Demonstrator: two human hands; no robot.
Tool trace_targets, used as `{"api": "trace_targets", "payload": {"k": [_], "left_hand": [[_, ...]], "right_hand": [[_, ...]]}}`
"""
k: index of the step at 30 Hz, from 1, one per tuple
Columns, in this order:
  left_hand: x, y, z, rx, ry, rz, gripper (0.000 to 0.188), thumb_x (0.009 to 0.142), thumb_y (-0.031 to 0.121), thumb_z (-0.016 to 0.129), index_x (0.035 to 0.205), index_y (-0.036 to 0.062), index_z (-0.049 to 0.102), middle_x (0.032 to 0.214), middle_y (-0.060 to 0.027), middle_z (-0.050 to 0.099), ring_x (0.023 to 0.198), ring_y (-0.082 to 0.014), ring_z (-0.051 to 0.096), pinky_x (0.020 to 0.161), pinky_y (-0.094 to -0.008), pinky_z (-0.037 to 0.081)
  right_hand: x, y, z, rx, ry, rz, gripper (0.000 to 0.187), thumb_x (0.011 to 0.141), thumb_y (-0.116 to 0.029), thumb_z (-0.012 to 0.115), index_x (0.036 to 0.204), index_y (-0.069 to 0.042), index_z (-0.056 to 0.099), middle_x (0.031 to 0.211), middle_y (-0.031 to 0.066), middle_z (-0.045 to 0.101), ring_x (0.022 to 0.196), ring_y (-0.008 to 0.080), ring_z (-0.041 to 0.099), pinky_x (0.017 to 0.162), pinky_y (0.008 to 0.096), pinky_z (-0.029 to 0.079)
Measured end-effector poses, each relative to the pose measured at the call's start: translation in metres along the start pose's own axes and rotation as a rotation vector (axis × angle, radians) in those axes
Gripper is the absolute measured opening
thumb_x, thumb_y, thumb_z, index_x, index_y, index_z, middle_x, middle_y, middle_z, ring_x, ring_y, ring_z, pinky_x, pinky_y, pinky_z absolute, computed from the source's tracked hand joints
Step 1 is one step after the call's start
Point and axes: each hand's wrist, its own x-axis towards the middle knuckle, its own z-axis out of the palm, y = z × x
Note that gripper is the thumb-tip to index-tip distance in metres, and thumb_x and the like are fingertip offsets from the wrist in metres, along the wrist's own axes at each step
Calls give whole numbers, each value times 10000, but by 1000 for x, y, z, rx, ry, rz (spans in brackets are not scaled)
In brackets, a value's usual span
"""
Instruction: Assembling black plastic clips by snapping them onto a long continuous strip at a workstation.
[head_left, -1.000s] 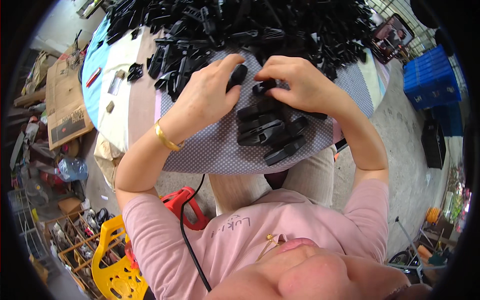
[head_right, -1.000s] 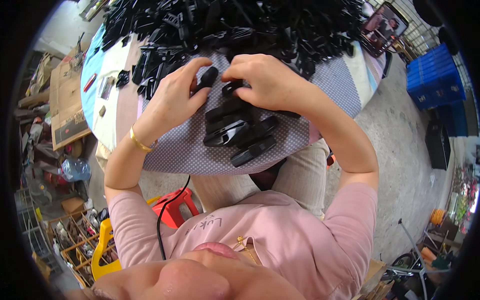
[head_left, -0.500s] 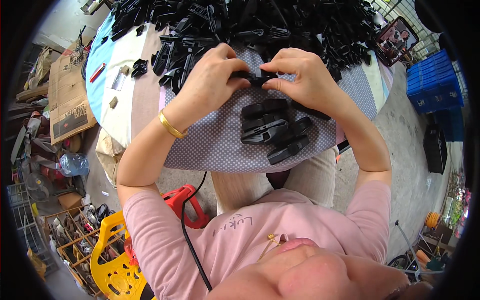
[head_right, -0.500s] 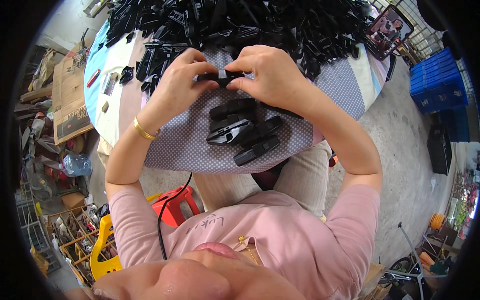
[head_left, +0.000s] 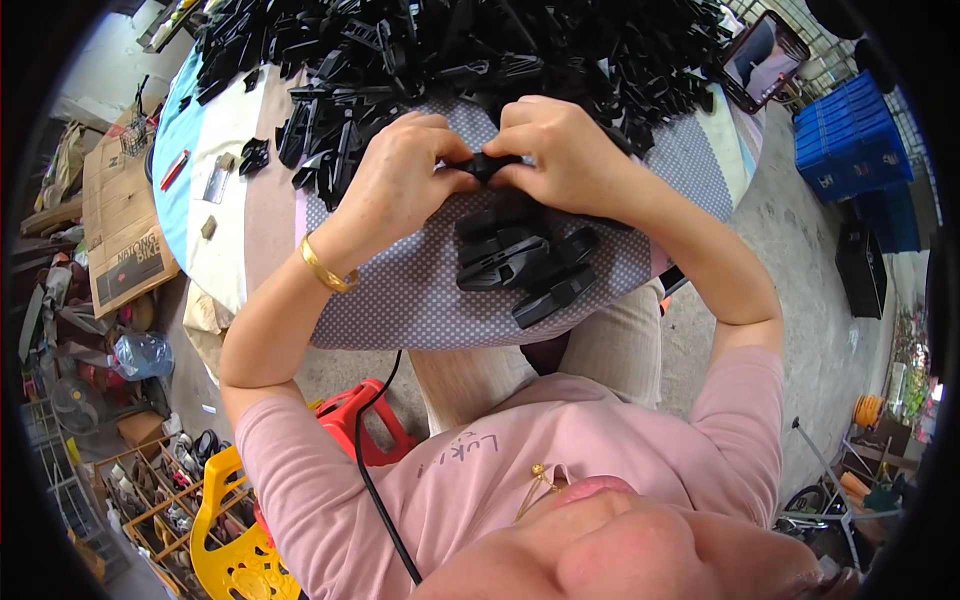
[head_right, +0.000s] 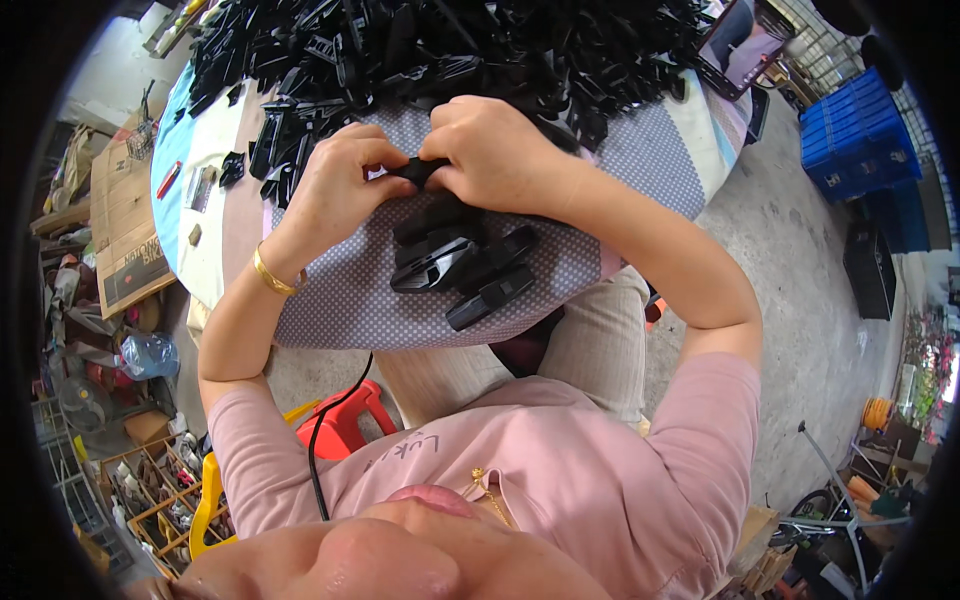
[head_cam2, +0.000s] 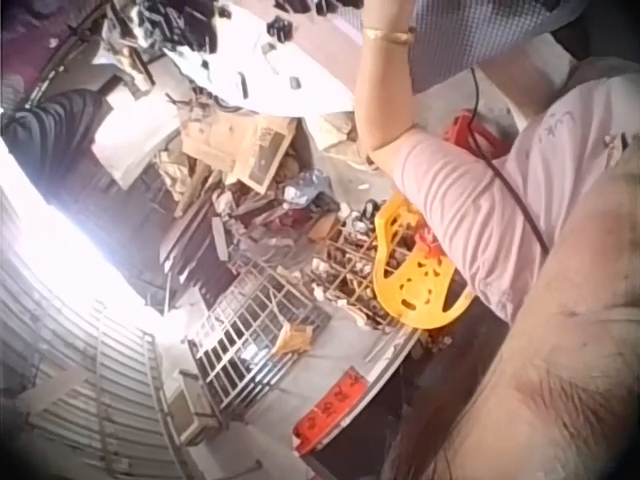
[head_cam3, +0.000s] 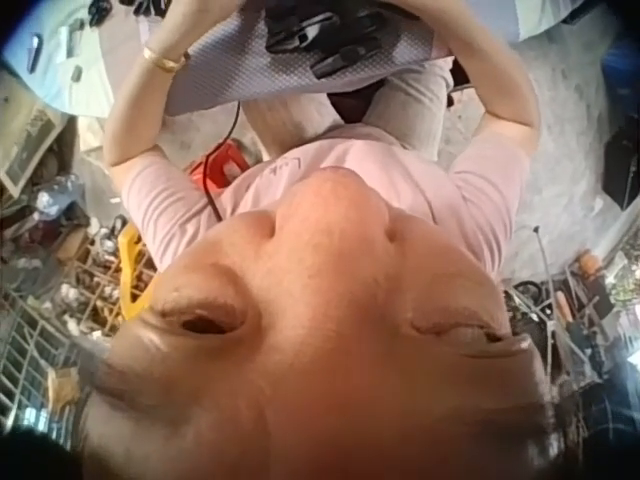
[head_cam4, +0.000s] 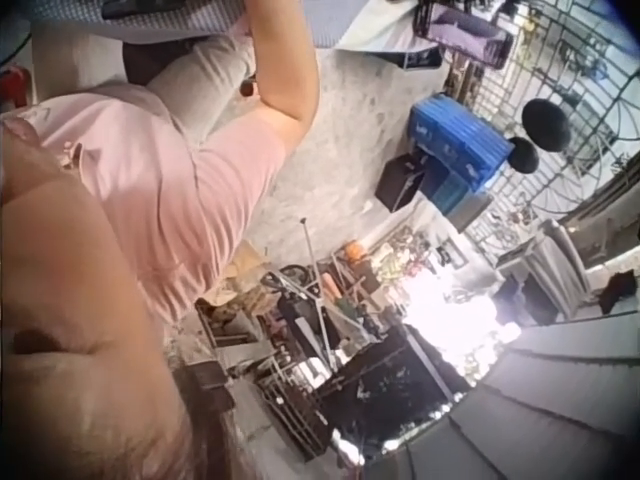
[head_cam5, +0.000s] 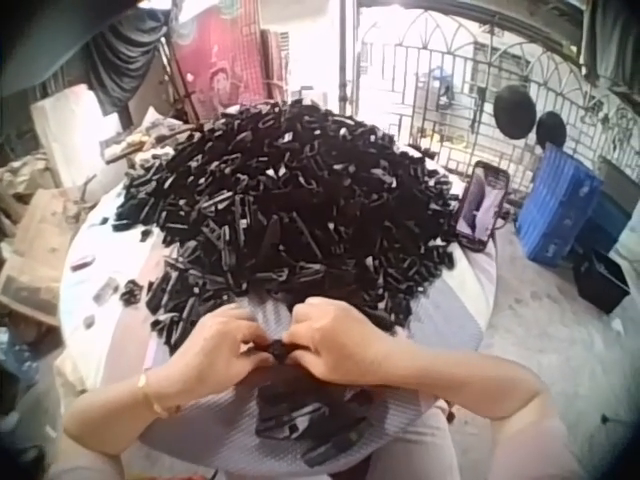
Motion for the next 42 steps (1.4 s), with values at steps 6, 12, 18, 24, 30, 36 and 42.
{"api": "trace_targets", "payload": {"k": [6, 12, 18, 24, 30, 36, 42], "left_hand": [[2, -6, -2, -67, -28, 69, 209, 667, 86, 757, 821, -28, 674, 748, -86, 584, 680, -195, 566, 586, -268, 471], [2, -7, -6, -143, -134, 169, 190, 751, 152, 729, 822, -18, 683, 729, -81, 570, 613, -177, 524, 560, -278, 437], [4, -11, 1, -25, 100, 229, 125, 774, 129, 698, 803, 10, 674, 737, -73, 579, 680, -209, 543, 582, -294, 441], [14, -38, -12, 359, 516, 37, 319, 746, 163, 729, 1038, 67, 642, 1015, -87, 599, 943, -260, 554, 812, -340, 459], [22, -51, -6, 516, 386, 61, 461, 754, 256, 732, 1178, 128, 601, 1067, -103, 567, 1005, -286, 504, 874, -364, 442], [23, -50, -7, 550, 417, 35, 334, 739, 191, 721, 1063, 134, 662, 975, -107, 570, 908, -282, 547, 779, -361, 478], [30, -51, -19, 466, 732, 162, 163, 789, 148, 692, 927, 62, 700, 999, -87, 600, 856, -235, 571, 742, -323, 470]], "right_hand": [[-3, -1, -9, 90, -37, 69, 248, 697, -134, 748, 902, -12, 683, 814, 91, 614, 772, 244, 590, 666, 319, 479], [-4, -2, -34, -52, 109, 31, 226, 727, -136, 739, 912, -18, 685, 881, 97, 650, 800, 237, 615, 661, 309, 494], [-5, 10, -35, -357, 103, 20, 276, 725, -176, 737, 946, -25, 673, 903, 62, 650, 850, 229, 586, 714, 314, 500], [11, 3, -15, -514, 107, -40, 303, 754, -286, 709, 926, -43, 654, 847, 38, 632, 810, 201, 574, 671, 305, 500], [22, 8, 10, -669, -59, -37, 207, 724, -193, 709, 856, -68, 611, 748, 24, 613, 776, 192, 572, 650, 295, 497], [10, 6, -4, -337, 81, -11, 209, 764, -114, 663, 959, -40, 643, 835, 62, 618, 846, 223, 597, 724, 307, 510], [9, 6, -11, 33, 95, 89, 179, 873, -105, 588, 1033, -46, 642, 904, 121, 626, 794, 288, 626, 706, 331, 518]]}}
